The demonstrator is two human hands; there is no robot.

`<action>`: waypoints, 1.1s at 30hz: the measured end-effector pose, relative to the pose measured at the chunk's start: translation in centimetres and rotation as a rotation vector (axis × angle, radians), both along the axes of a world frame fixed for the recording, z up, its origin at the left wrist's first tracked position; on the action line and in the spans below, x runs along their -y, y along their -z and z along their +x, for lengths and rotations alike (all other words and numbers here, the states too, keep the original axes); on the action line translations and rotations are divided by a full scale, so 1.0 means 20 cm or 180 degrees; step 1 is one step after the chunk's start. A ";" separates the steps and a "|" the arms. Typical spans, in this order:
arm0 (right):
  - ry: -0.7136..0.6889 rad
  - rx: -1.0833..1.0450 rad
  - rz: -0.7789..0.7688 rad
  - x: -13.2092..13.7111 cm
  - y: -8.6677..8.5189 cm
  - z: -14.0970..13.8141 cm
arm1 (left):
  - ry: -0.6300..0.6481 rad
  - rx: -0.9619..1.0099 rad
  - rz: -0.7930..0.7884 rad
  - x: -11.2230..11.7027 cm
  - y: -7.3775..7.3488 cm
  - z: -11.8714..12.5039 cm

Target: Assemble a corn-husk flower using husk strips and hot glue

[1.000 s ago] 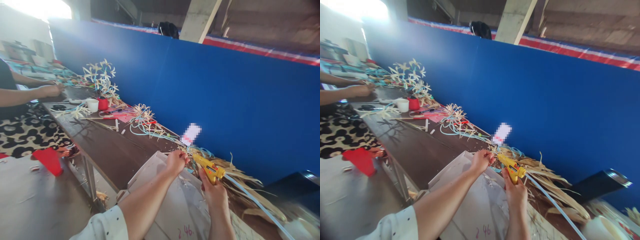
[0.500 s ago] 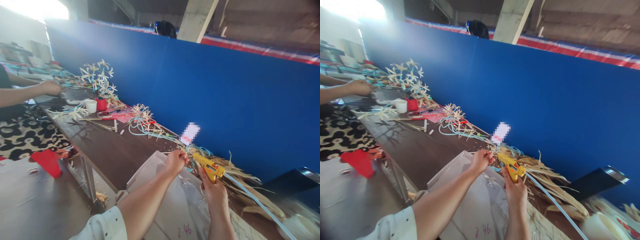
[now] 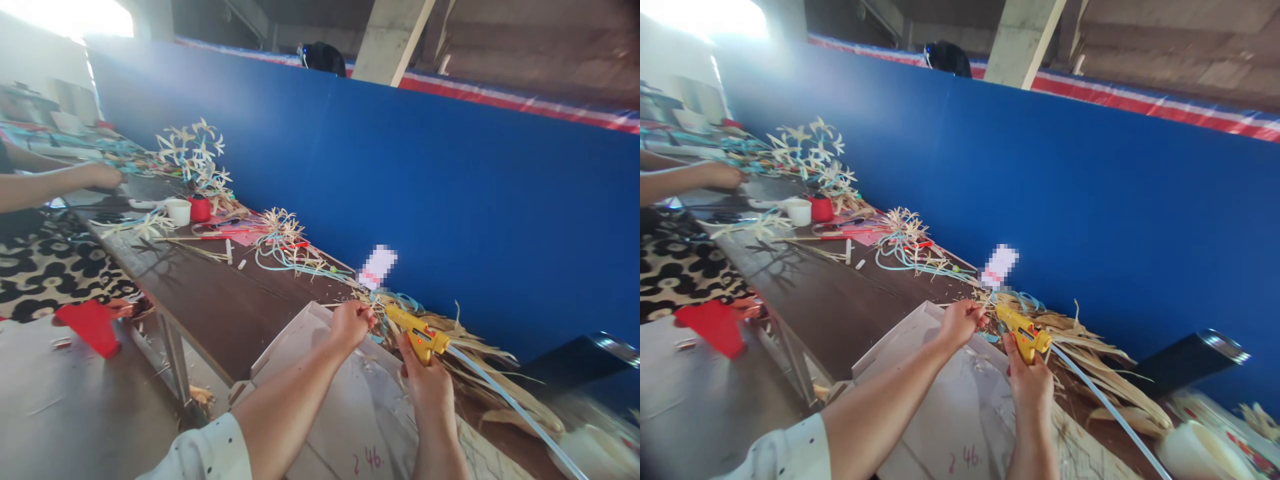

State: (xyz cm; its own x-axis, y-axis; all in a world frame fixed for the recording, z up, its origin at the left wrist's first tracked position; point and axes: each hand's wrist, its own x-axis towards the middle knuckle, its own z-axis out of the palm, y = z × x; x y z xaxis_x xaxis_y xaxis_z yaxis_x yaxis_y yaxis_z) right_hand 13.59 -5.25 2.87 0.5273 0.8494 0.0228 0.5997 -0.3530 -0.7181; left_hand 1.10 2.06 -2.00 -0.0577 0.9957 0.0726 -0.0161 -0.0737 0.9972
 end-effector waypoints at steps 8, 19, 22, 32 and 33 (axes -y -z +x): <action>0.0112 -0.0041 0.0172 0.00 0.02 0.00 | 0.0016 -0.0088 0.0089 0.00 0.01 0.01; 0.0099 -0.0049 0.0229 -0.01 0.03 0.02 | 0.0021 -0.0110 -0.0003 0.01 0.00 0.00; 0.0110 -0.0032 0.0136 -0.03 0.04 0.04 | 0.0030 -0.0105 0.0065 0.01 0.00 0.00; 0.0130 0.0044 0.0104 0.00 0.01 0.02 | 0.0067 -0.0100 -0.0033 0.02 -0.02 0.01; 0.0139 0.0038 0.0115 0.00 0.01 0.02 | 0.0058 -0.0096 -0.0027 0.02 -0.02 0.01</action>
